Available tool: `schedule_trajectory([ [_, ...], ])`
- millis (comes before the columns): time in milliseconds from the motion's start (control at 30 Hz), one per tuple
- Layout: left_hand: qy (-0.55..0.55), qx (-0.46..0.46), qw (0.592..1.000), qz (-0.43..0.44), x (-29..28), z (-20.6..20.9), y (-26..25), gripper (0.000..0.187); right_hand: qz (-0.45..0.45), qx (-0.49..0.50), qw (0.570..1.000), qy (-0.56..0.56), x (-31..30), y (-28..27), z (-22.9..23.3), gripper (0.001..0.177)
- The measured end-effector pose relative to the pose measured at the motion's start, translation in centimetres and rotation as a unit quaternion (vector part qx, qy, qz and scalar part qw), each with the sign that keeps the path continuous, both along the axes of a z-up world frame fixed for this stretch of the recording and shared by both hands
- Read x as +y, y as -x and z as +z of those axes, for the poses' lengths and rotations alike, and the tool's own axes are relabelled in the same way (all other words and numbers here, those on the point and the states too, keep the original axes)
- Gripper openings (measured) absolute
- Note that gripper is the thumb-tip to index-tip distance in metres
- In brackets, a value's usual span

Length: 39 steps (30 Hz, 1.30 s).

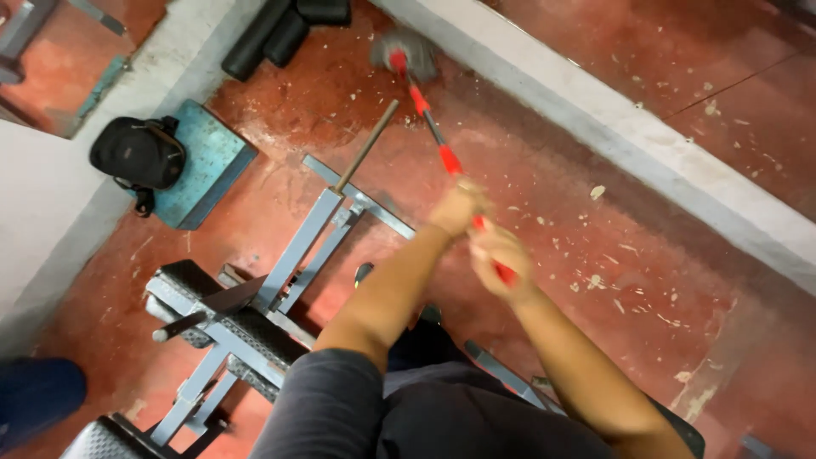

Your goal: Mopping the floor around gym equipment.

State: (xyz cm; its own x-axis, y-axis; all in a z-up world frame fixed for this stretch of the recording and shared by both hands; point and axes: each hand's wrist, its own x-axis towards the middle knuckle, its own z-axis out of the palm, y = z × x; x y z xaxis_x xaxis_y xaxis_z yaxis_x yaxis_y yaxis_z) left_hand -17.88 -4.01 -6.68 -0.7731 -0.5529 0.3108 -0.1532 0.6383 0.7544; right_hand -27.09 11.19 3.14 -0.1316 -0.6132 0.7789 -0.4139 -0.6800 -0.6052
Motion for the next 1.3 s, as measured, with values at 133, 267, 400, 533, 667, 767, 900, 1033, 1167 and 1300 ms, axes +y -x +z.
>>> schedule_trajectory([
  [133,0.114,-0.167,0.971,0.131,-3.0,-1.8,-1.4,0.021,0.019,0.042,0.991,-0.123,-1.9,-2.1,2.9,0.022],
  [267,0.111,0.150,0.980,0.065,0.3,0.8,-2.0,0.028,0.014,0.051,0.996,-0.072,1.5,-4.5,10.4,0.030],
  [400,0.062,0.222,0.971,0.062,7.3,11.9,-3.8,0.032,0.059,0.049,0.997,-0.014,3.8,-5.7,16.5,0.046],
  [533,0.035,0.225,0.974,0.006,4.3,2.2,-4.0,0.025,-0.008,0.044,0.996,0.077,2.3,-6.3,7.7,0.043],
  [667,0.068,-0.003,0.996,0.063,-1.5,-7.3,-3.8,0.033,0.033,0.113,0.993,0.015,-1.4,-5.7,3.0,0.033],
  [767,0.132,-0.054,0.983,0.118,0.5,-1.7,-4.3,0.027,0.061,0.130,0.988,-0.051,-0.5,-5.2,5.0,0.034],
  [900,0.163,0.180,0.961,0.133,6.2,8.8,-4.9,0.046,0.099,0.105,0.989,-0.042,3.0,-6.0,11.5,0.039],
  [1033,0.133,0.207,0.960,0.136,11.1,16.4,-5.5,0.043,0.073,0.076,0.994,-0.023,7.0,-6.3,18.0,0.036],
  [1167,0.074,0.185,0.968,0.155,14.3,24.7,-5.3,0.042,0.121,0.103,0.981,-0.115,8.9,-5.0,25.8,0.006],
  [1300,0.121,0.262,0.943,0.163,12.2,16.9,-4.5,0.044,0.134,-0.008,0.991,0.005,8.0,-5.5,18.3,0.031],
])
